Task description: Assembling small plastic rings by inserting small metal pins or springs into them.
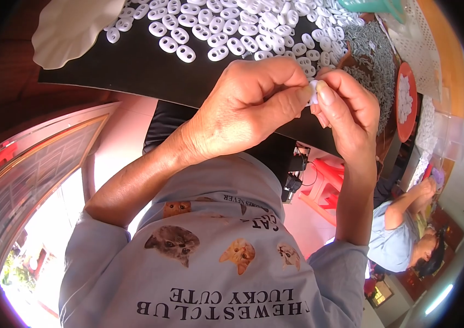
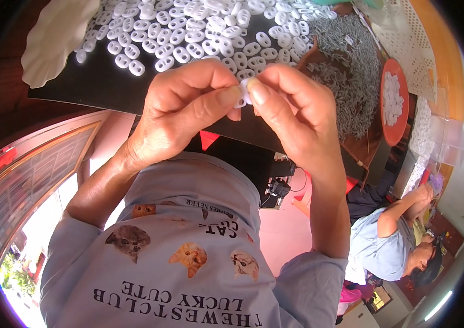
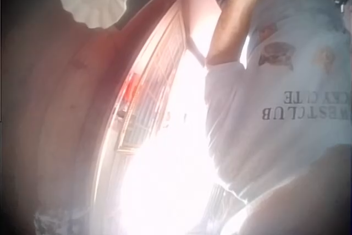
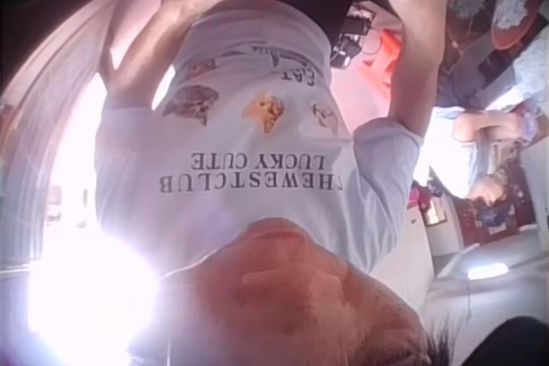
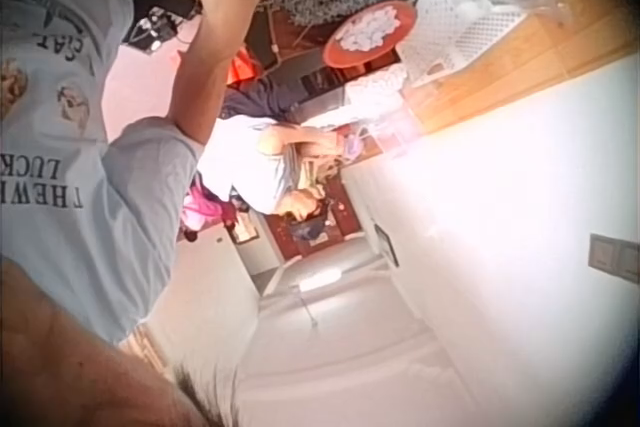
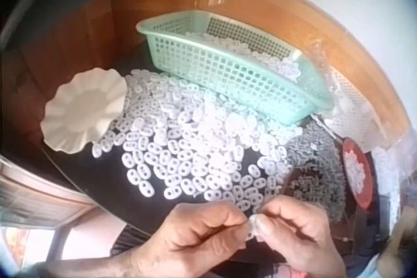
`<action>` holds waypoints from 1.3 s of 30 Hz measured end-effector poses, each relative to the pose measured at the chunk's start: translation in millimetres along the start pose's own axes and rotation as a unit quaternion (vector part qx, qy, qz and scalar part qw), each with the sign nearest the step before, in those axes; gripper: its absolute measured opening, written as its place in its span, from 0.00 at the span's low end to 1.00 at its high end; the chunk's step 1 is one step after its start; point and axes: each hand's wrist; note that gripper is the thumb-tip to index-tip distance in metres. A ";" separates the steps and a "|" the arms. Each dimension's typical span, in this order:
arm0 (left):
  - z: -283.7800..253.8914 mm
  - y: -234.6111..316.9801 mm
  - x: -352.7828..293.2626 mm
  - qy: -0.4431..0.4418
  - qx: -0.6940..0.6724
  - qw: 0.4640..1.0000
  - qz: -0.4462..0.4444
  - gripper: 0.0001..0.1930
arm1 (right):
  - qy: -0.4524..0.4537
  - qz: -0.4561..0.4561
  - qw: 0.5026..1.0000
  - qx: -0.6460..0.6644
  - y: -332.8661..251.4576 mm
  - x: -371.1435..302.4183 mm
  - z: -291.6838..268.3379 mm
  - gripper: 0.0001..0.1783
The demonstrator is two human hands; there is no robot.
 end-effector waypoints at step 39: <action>4.0 3.8 -1.1 0.015 -0.020 1.000 -0.011 0.07 | -0.001 -0.068 0.993 -0.093 -8.7 2.7 -3.9 0.10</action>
Point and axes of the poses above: each hand's wrist, its own x-axis towards the middle knuckle, its own z-axis out of the palm, y = z × x, and after that the axes turned 4 degrees about -z, right-handed
